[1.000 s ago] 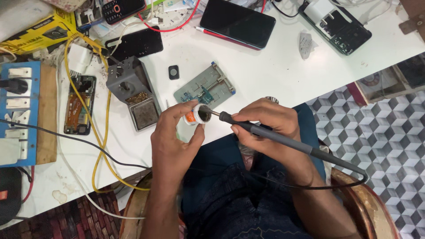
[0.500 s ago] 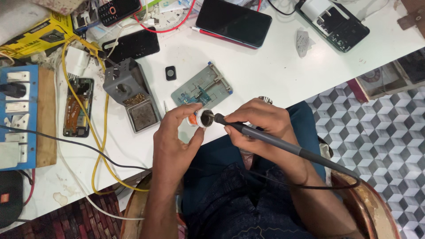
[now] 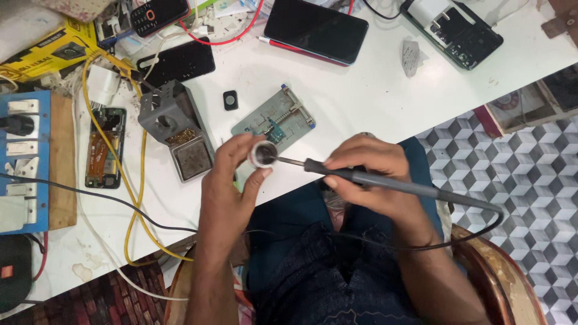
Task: The person uses a soldering iron and a screwdriver to work on a small circuit board. They apply solder and flux to specific points on the board while holding it steady.
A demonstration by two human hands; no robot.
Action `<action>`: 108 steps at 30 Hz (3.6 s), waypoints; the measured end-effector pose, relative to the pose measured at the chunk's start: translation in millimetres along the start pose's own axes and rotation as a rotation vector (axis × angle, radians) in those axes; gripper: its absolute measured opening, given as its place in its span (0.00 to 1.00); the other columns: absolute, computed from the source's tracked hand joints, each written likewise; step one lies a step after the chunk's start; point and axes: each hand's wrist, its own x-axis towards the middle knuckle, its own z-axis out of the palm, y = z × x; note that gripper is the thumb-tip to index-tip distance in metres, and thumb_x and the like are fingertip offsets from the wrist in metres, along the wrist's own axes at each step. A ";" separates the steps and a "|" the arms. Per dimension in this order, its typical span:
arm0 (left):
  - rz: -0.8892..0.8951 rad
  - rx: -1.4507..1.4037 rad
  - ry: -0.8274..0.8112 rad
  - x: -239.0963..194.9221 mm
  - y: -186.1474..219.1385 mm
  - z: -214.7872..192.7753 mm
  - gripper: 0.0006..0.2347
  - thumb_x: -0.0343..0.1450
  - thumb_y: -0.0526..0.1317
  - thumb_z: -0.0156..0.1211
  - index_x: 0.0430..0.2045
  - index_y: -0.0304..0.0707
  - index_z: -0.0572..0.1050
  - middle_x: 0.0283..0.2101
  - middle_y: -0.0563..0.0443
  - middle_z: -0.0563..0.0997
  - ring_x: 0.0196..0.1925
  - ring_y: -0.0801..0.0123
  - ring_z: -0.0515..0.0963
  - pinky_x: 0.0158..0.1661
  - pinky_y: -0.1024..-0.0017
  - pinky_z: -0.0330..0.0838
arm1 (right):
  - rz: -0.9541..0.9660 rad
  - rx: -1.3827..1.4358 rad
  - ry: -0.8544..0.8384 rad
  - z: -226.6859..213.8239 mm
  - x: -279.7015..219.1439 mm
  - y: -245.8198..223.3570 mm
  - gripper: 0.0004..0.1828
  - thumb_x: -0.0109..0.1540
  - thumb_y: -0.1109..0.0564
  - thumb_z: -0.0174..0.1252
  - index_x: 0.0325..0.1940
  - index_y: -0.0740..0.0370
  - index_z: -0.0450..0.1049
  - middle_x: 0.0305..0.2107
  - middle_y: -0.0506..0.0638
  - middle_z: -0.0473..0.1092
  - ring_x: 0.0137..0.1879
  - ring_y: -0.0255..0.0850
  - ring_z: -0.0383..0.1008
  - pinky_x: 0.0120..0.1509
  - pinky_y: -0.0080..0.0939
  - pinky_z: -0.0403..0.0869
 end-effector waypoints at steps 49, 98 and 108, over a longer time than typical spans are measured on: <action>-0.050 0.657 0.011 -52.6 -50.2 -19.0 0.24 0.60 0.21 0.52 0.47 0.42 0.83 0.56 0.36 0.77 0.54 0.45 0.75 0.54 0.58 0.71 | 0.238 0.477 0.230 11.1 -33.5 83.8 0.14 0.66 0.64 0.62 0.55 0.68 0.72 0.40 0.57 0.75 0.44 0.41 0.78 0.50 0.39 0.79; 0.000 -0.013 0.301 -56.3 -77.2 20.6 0.06 0.69 0.28 0.61 0.38 0.30 0.77 0.43 0.39 0.83 0.46 0.54 0.84 0.49 0.66 0.77 | 0.059 -0.219 -0.121 22.3 4.6 62.1 0.15 0.58 0.60 0.70 0.48 0.62 0.81 0.40 0.53 0.78 0.40 0.37 0.77 0.40 0.33 0.73; -0.012 -0.028 0.296 -56.4 -77.0 20.5 0.06 0.70 0.28 0.60 0.38 0.29 0.77 0.43 0.39 0.82 0.46 0.55 0.84 0.48 0.66 0.77 | 0.078 -0.274 -0.102 23.6 1.6 67.3 0.15 0.57 0.58 0.70 0.48 0.62 0.81 0.39 0.52 0.78 0.36 0.33 0.76 0.35 0.31 0.72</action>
